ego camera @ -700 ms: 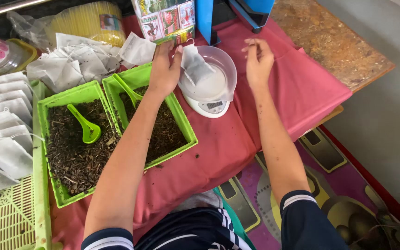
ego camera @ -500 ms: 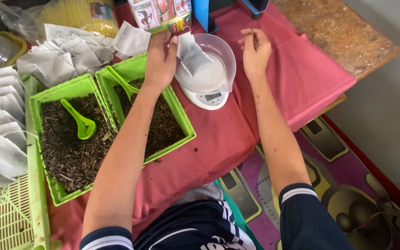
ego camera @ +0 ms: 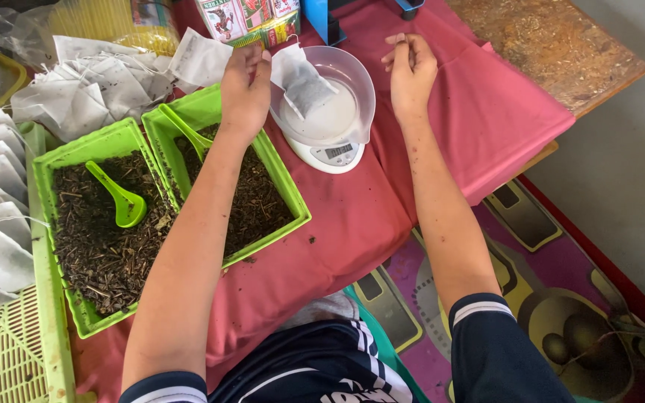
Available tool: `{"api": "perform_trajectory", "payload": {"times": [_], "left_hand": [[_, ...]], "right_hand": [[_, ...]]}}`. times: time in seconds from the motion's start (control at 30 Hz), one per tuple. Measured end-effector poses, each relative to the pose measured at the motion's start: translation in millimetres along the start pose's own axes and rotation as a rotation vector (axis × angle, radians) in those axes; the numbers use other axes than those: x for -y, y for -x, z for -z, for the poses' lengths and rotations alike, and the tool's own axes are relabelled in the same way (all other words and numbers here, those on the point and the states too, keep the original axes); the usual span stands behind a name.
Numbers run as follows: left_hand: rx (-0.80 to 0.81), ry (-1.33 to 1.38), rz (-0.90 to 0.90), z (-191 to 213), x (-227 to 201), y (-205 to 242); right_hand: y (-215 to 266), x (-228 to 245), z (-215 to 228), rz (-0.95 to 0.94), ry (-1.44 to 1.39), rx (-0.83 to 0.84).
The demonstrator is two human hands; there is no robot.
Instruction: Filling small filter bags with tea leaves using a spoon and weighing them on a digital scale
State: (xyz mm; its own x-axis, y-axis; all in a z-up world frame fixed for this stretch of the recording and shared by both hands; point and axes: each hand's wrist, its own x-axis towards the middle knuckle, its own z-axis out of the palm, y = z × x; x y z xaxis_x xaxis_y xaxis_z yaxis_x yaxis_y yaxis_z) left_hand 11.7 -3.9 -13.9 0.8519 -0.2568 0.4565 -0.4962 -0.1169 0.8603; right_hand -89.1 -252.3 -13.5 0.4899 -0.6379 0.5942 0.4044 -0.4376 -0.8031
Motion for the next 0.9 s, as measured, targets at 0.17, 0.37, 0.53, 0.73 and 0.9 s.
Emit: {"api": "perform_trajectory", "payload": {"times": [0.17, 0.37, 0.53, 0.73, 0.9], "left_hand": [[0.035, -0.061, 0.045, 1, -4, -2], [0.031, -0.105, 0.095, 3, -4, -4], [0.030, -0.145, 0.153, 3, -6, -8], [0.022, -0.175, 0.209, 3, -6, -11], [0.009, -0.270, 0.190, -1, -1, -14]], "right_hand": [[2, 7, 1, 0.000, 0.025, 0.019], [3, 9, 1, 0.002, 0.051, 0.014], [-1, 7, 3, 0.019, 0.045, 0.006], [0, 4, 4, 0.033, 0.014, -0.006], [8, 9, 0, 0.086, 0.099, 0.065]]}}
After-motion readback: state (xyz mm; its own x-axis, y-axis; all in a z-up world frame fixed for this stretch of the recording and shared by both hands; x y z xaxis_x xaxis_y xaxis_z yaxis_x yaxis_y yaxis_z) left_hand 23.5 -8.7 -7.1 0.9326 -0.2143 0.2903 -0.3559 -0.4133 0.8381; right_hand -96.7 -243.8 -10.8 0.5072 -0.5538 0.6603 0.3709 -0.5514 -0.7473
